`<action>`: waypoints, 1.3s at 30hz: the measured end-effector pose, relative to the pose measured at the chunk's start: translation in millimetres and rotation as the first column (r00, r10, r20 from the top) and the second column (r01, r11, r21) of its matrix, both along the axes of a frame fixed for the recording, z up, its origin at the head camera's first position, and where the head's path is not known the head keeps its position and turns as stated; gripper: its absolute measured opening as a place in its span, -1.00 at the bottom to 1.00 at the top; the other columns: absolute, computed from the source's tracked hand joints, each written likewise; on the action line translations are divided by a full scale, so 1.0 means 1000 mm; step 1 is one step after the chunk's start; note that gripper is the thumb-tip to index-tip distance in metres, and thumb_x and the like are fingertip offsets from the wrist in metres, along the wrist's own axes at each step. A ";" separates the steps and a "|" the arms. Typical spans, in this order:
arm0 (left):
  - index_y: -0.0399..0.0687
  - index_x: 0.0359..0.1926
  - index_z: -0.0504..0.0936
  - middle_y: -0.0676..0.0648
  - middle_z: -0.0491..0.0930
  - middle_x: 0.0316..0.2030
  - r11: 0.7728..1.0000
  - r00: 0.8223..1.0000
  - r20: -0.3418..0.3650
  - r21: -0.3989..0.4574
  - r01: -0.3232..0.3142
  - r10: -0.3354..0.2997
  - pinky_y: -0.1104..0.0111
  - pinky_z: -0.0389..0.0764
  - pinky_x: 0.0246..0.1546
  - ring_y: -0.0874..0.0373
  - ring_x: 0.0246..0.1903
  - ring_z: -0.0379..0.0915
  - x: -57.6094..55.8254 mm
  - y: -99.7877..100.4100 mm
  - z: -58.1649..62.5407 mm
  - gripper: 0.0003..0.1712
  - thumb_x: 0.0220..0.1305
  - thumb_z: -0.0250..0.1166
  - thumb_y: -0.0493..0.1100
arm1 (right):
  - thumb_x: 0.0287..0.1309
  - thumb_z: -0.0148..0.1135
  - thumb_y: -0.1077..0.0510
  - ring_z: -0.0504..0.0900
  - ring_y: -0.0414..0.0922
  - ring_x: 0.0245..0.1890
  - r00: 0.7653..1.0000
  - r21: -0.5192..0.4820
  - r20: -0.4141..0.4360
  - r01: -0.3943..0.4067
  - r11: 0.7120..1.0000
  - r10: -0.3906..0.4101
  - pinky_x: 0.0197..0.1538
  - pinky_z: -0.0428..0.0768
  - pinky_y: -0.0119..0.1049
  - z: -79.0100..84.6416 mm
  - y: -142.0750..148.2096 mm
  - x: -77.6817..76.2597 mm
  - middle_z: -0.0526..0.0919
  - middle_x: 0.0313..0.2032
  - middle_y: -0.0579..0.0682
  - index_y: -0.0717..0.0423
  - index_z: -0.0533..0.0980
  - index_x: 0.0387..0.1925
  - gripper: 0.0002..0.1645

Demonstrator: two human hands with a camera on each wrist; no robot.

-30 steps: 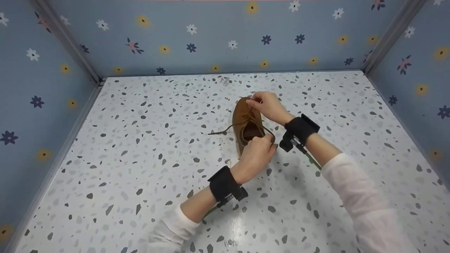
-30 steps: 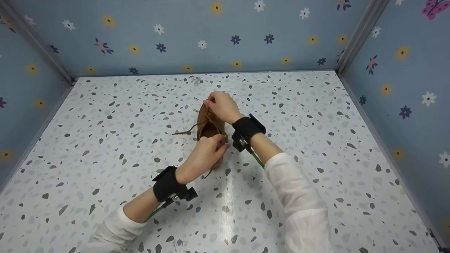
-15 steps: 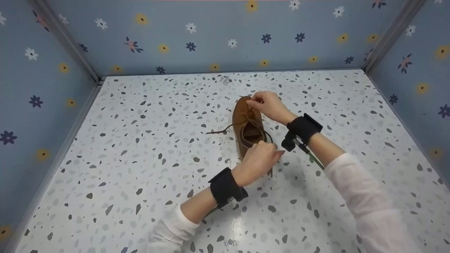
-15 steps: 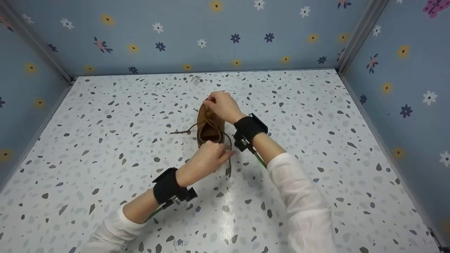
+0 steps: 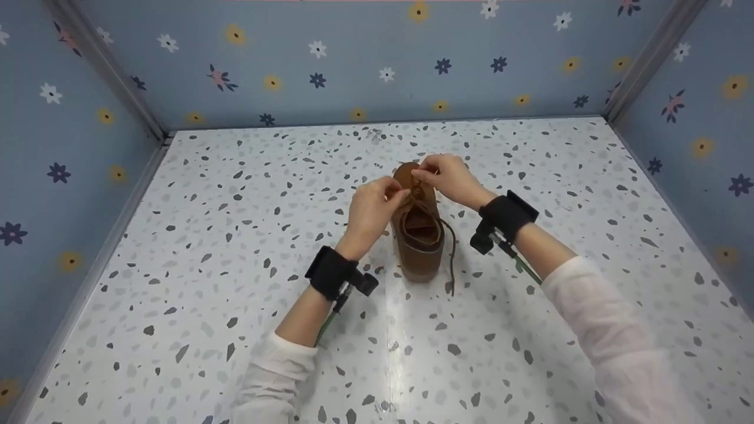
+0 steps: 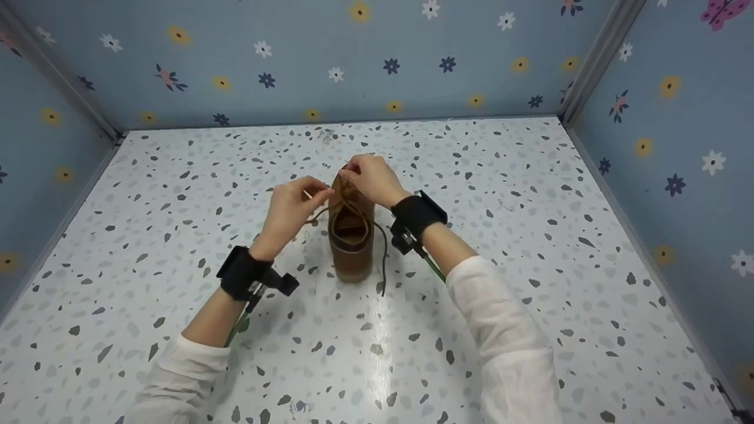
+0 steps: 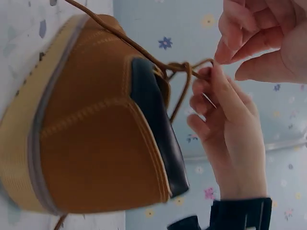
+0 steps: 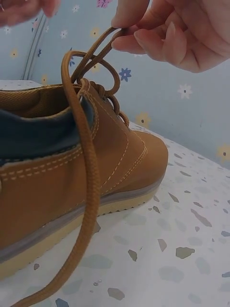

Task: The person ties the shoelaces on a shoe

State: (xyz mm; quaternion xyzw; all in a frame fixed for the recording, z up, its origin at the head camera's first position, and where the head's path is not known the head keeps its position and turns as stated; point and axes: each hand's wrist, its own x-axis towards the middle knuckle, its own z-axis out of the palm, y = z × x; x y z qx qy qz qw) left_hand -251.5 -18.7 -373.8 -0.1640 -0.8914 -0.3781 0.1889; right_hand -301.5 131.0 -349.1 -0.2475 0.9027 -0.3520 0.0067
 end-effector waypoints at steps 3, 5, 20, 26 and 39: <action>-0.10 -0.51 0.43 0.07 0.34 -0.60 0.998 0.999 0.035 0.048 0.027 -0.029 0.54 0.22 -0.63 0.29 -0.60 0.23 -0.011 -0.004 -0.012 -0.69 -0.22 0.05 0.04 | -0.17 -0.10 -0.03 0.26 -0.18 -0.72 1.000 0.009 0.005 0.005 1.000 -0.005 -0.67 0.21 -0.36 -0.001 0.000 0.000 0.40 -0.62 0.07 0.10 0.40 -0.57 -0.72; -0.13 -0.46 0.43 0.03 0.34 -0.56 0.996 0.997 0.049 0.070 0.048 -0.052 0.54 0.21 -0.58 0.25 -0.55 0.23 -0.015 -0.003 -0.018 -0.64 -0.23 0.05 0.06 | -0.17 -0.11 -0.04 0.26 -0.18 -0.72 1.000 0.014 0.002 0.007 1.000 -0.007 -0.67 0.21 -0.37 -0.002 0.001 0.000 0.41 -0.62 0.06 0.09 0.40 -0.57 -0.72; -0.08 -0.54 0.47 0.10 0.35 -0.64 0.986 1.000 -0.029 0.164 0.012 -0.007 0.57 0.21 -0.59 0.34 -0.62 0.21 -0.033 0.015 -0.032 -0.74 -0.27 0.13 -0.01 | -0.17 -0.09 0.01 0.32 -0.18 -0.63 1.000 -0.029 -0.002 0.003 1.000 -0.003 -0.60 0.26 -0.37 -0.004 -0.001 -0.001 0.41 -0.60 -0.06 0.08 0.41 -0.57 -0.76; -0.06 -0.60 0.48 0.12 0.36 -0.66 0.985 0.999 -0.043 0.173 0.010 -0.002 0.56 0.21 -0.60 0.37 -0.63 0.21 -0.036 0.017 -0.034 -0.79 -0.26 0.13 -0.03 | -0.18 -0.08 0.01 0.32 -0.21 -0.62 0.999 -0.027 -0.038 0.007 1.000 -0.008 -0.59 0.25 -0.39 -0.003 -0.001 -0.001 0.41 -0.60 -0.08 0.06 0.42 -0.57 -0.77; -0.07 -0.62 0.49 0.11 0.36 -0.65 0.980 0.996 -0.089 0.198 0.007 0.011 0.56 0.22 -0.61 0.36 -0.63 0.22 -0.037 0.017 -0.036 -0.82 -0.23 0.11 -0.06 | -0.18 -0.10 -0.02 0.32 -0.24 -0.59 1.000 -0.049 -0.006 0.030 0.998 -0.031 -0.57 0.26 -0.39 -0.003 0.003 0.002 0.40 -0.55 -0.12 0.03 0.38 -0.49 -0.75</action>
